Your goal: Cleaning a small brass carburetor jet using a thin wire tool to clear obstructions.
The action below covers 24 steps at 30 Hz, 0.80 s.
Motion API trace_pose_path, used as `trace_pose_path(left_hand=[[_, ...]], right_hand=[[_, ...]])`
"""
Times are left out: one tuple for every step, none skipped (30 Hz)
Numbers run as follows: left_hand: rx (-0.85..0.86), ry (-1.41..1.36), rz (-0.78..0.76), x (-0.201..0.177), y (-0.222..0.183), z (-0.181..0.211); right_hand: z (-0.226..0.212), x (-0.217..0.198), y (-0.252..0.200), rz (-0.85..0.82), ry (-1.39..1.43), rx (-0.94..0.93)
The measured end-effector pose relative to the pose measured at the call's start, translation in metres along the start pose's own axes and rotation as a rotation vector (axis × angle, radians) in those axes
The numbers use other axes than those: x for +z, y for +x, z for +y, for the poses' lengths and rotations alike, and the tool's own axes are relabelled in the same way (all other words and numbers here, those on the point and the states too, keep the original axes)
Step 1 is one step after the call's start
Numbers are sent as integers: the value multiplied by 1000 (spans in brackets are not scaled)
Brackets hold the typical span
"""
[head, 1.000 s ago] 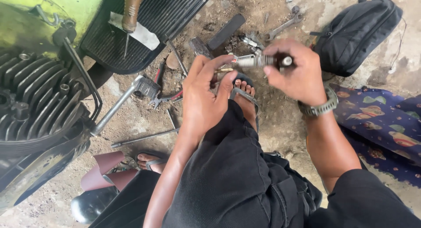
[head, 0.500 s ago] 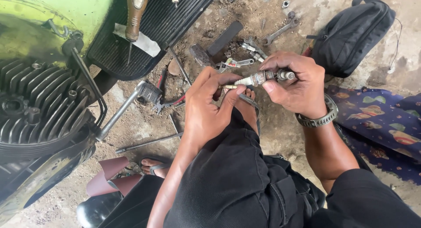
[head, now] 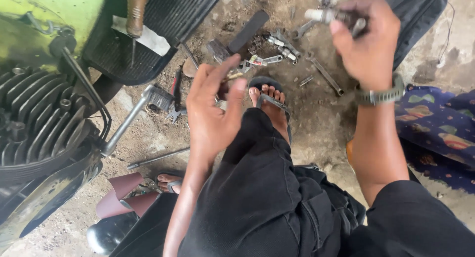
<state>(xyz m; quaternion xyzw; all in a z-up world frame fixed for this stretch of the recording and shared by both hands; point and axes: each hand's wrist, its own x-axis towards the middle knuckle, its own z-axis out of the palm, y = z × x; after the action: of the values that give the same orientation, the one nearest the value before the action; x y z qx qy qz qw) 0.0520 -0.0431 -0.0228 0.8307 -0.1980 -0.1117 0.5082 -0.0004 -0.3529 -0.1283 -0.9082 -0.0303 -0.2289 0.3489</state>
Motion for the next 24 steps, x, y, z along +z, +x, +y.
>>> trace_pose_path(left_hand=[[-1, 4, 8, -2, 0, -1], [-2, 8, 17, -3, -1, -2], [-3, 7, 14, -3, -1, -4], [-5, -2, 5, -3, -2, -7], [-10, -9, -3, -4, -3, -10], [-14, -8, -5, -2, -3, -11], [-27, -10, -17, -1, -3, -12], [-39, -11, -28, -1, -2, -13], [-41, -7, -29, 0, -1, -13], [-45, -8, -19, 0, 0, -14], [-49, -11, -14, 2, 0, -14], [-50, -10, -18, 2, -1, -16], [-115, -18, -14, 3, -1, -17], [-179, -27, -10, 4, -1, -19], [-181, -26, -12, 5, -2, -19], [-198, -101, 7, 6, -2, -19], [-213, -177, 27, 6, -2, -19], [-212, -176, 27, 7, -1, -19], [-227, -171, 41, 8, -2, -19], [-241, -166, 54, 9, -2, -20], [-242, -166, 53, 13, -3, -25], [-234, -214, 45, 16, -4, -31], [-226, -262, 36, 21, -5, -36], [-226, -261, 36, 21, -3, -32]], right_hand=[[23, 4, -8, -35, -33, 93], [46, 8, -16, -70, -66, 186], [59, 19, -20, -70, -68, 189], [72, 29, -23, -137, -20, 302], [85, 41, -27, -208, 34, 412], [113, 51, -45, -210, 36, 415], [140, 63, -61, -210, 40, 362], [168, 75, -78, -210, 45, 308], [168, 80, -81, -210, 49, 308], [169, 85, -83, -208, 40, 345], [169, 88, -87, -206, 28, 385], [173, 90, -92, -206, 29, 390], [176, 93, -96, -180, 15, 381], [180, 95, -99, -154, 0, 372], [173, 93, -96, -155, 1, 375], [165, 92, -92, -129, -24, 465], [158, 90, -87, -101, -48, 553], [141, 82, -81, -101, -47, 553], [123, 74, -76, -29, 59, 763], [105, 66, -70, 42, 169, 973], [80, 57, -61, 42, 169, 974], [54, 48, -52, 6, 235, 1021], [29, 39, -42, -30, 301, 1066], [23, 40, -45, -30, 302, 1066]])
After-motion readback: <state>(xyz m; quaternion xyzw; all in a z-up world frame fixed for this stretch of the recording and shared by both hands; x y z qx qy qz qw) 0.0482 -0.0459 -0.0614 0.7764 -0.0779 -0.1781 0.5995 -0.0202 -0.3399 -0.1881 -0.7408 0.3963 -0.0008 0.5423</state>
